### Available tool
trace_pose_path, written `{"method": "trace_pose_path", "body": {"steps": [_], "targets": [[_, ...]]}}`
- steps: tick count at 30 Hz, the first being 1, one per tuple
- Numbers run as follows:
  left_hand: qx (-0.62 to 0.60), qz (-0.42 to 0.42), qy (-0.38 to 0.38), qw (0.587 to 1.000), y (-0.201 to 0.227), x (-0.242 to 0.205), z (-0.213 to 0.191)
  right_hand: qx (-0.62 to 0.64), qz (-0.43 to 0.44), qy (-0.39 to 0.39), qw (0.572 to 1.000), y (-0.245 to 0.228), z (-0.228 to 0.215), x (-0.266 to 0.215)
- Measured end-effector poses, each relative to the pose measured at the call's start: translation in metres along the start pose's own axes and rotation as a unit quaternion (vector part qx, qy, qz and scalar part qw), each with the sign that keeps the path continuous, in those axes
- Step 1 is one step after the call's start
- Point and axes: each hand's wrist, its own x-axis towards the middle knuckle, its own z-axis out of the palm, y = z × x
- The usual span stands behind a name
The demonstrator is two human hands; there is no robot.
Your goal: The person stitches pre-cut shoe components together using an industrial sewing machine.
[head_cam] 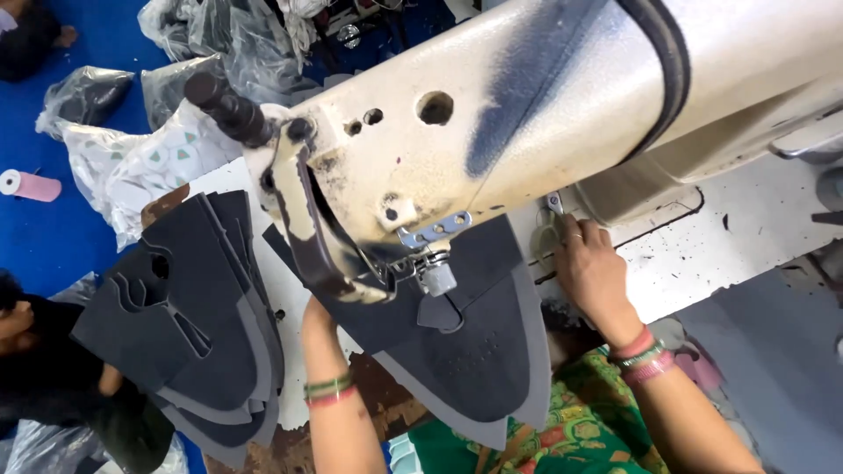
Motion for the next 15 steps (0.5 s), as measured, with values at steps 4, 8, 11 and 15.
{"method": "trace_pose_path", "body": {"steps": [4,8,11,15], "targets": [[-0.036,0.015,0.018,0.999,-0.009,0.003,0.003,-0.022,0.007,-0.037,0.999,0.018,0.026,0.011],[-0.066,0.031,0.028,0.997,0.005,0.013,0.004,0.151,0.066,-0.125,0.978,0.048,0.020,0.016],[-0.095,0.038,0.040,0.994,0.007,0.020,0.013,0.569,0.179,-0.198,0.777,0.042,-0.020,0.006],[-0.122,0.041,0.053,0.990,0.001,0.016,0.014,0.747,0.099,-0.222,0.619,0.007,-0.092,0.005]]}}
